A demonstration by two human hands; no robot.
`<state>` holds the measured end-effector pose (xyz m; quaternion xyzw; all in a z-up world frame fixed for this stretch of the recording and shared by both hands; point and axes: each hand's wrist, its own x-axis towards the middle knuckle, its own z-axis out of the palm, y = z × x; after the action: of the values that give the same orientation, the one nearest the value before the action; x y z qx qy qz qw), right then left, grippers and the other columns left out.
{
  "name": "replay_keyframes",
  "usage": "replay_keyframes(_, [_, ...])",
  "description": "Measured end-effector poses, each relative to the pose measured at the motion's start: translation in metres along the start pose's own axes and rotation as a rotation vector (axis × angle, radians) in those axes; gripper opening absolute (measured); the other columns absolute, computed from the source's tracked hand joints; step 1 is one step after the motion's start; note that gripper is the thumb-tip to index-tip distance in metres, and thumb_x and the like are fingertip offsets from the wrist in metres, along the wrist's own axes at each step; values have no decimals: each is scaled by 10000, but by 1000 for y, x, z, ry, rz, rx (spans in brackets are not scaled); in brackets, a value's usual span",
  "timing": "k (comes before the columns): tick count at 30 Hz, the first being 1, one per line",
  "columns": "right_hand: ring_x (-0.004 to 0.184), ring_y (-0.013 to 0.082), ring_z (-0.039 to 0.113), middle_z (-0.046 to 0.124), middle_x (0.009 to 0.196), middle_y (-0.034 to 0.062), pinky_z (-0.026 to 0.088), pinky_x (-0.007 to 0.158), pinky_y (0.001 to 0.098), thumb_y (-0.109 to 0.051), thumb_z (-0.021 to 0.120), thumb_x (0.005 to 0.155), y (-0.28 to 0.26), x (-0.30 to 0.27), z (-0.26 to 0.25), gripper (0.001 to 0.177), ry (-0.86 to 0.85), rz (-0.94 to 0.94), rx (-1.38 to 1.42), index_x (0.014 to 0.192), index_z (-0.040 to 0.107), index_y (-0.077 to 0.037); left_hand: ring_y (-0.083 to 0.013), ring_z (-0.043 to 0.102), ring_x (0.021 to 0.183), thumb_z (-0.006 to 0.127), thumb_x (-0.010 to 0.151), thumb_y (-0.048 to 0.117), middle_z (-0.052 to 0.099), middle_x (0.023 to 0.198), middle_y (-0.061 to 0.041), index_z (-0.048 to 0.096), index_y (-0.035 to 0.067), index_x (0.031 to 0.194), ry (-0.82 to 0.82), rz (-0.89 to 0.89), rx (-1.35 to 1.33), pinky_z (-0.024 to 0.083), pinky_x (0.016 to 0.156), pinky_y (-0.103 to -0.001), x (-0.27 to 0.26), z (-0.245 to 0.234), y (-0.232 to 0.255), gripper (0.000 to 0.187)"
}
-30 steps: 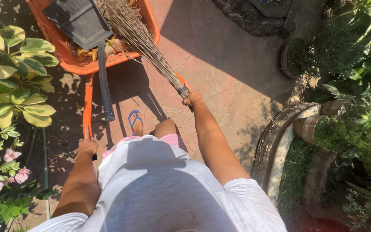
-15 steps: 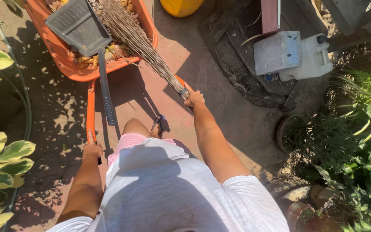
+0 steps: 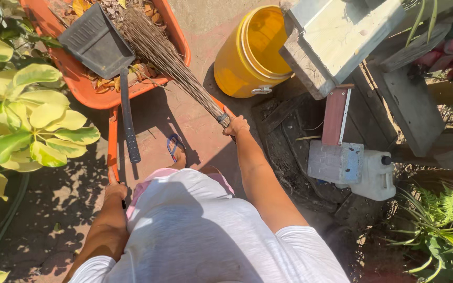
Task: The person collects dry leaves and plant cuttings from the paved ground and puts them into a wheelbarrow using a broom and a dustpan.
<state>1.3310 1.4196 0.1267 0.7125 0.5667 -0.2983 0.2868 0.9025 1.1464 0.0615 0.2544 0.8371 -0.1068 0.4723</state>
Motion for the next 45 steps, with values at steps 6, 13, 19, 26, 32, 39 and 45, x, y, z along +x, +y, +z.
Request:
replay_keyframes(6, [1345,415,509,470,1456,196,470,1075,506,-319,896,657,-51,123,-111,1255,66,-95,-32,1545,81,-669,-446,657,1181,612,970,284,611,1330,-321,-187,513,1628,5,-10,-132,513,998,-519,48,-65,111,1060])
replay_keyframes(13, [1263,428,589,542,1366,251,505,1048,461,-306,896,615,-123,279,-253,1285,94,-232,-114,1574,101,-623,-495,684,1005,598,959,275,640,1156,-378,-99,398,1680,166,67,-225,549,893,-556,106,-111,248,1011])
replay_keyframes(19, [1127,415,657,620,1239,282,525,990,435,-292,905,574,-213,383,-393,1284,166,-407,-176,1584,153,-547,-529,671,1004,571,982,315,615,1178,-367,29,373,1682,310,54,-259,538,893,-576,151,-189,366,888])
replay_keyframes(26, [1041,370,706,640,1230,223,585,863,439,-312,863,604,-340,480,-498,1284,17,-391,-205,1603,95,-556,-486,663,1125,560,966,333,654,1229,-301,4,412,1681,245,-54,-269,520,977,-554,238,-312,441,909])
replay_keyframes(32, [1038,352,693,643,1217,238,572,860,432,-291,884,619,-472,536,-577,1246,-61,-416,-110,1601,164,-551,-474,652,1167,551,991,333,604,1289,-318,-96,495,1657,169,-132,-240,512,999,-536,321,-456,493,943])
replay_keyframes(39, [1048,313,740,759,1118,181,571,926,387,-263,833,551,-617,600,-651,1247,-63,-471,1,1583,194,-545,-441,638,1202,587,980,325,574,1343,-271,-127,545,1624,168,-207,-192,493,1021,-538,415,-616,530,987])
replay_keyframes(45, [1107,355,700,693,1194,220,563,951,414,-285,839,587,-772,683,-722,1274,-33,-459,-123,1607,120,-543,-419,628,1231,545,1017,310,596,1333,-246,-109,569,1622,187,-234,-185,500,1018,-530,530,-753,568,928])
